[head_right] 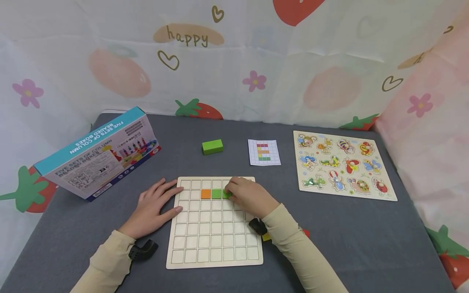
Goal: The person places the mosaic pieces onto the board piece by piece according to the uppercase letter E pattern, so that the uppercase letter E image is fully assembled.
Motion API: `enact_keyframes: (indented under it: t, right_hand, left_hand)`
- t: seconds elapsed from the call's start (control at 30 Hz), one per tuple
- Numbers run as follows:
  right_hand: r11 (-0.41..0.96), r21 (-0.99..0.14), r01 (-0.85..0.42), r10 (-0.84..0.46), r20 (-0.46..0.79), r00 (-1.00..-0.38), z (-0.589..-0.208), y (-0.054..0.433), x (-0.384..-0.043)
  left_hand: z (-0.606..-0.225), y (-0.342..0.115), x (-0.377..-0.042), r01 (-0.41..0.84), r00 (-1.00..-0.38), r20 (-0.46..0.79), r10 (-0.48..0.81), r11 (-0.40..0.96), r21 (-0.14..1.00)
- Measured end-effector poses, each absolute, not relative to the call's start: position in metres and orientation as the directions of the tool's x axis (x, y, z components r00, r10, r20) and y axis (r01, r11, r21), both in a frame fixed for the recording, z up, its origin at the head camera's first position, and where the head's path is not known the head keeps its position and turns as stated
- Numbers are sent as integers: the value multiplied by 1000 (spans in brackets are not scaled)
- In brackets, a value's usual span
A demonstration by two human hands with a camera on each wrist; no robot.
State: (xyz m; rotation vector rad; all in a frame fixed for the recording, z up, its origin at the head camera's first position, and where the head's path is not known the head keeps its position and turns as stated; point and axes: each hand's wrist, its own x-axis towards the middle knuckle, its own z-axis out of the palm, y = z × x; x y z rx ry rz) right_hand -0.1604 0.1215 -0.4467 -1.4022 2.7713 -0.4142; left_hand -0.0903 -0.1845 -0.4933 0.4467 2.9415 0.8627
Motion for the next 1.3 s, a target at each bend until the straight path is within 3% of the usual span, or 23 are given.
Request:
enact_keyframes:
  t: [0.77, 0.97, 1.17, 1.3]
  right_hand:
    - [588, -256, -767, -779, 74, -623, -435, 128, -157]
    - [665, -261, -700, -709, 73, -701, -417, 159, -146]
    - [788, -406, -463, -546, -110, -831, -400, 211, -116]
    - [847, -417, -331, -436, -187, -880, -399, 244, -94]
  left_hand:
    - [-493, -183, -91, 273, -955, 56, 290, 794, 544]
    - [-495, -187, -89, 263, -956, 34, 292, 800, 540]
    - [-494, -184, -91, 265, -956, 38, 292, 795, 546]
    - [-495, -185, -89, 271, -955, 53, 291, 787, 554]
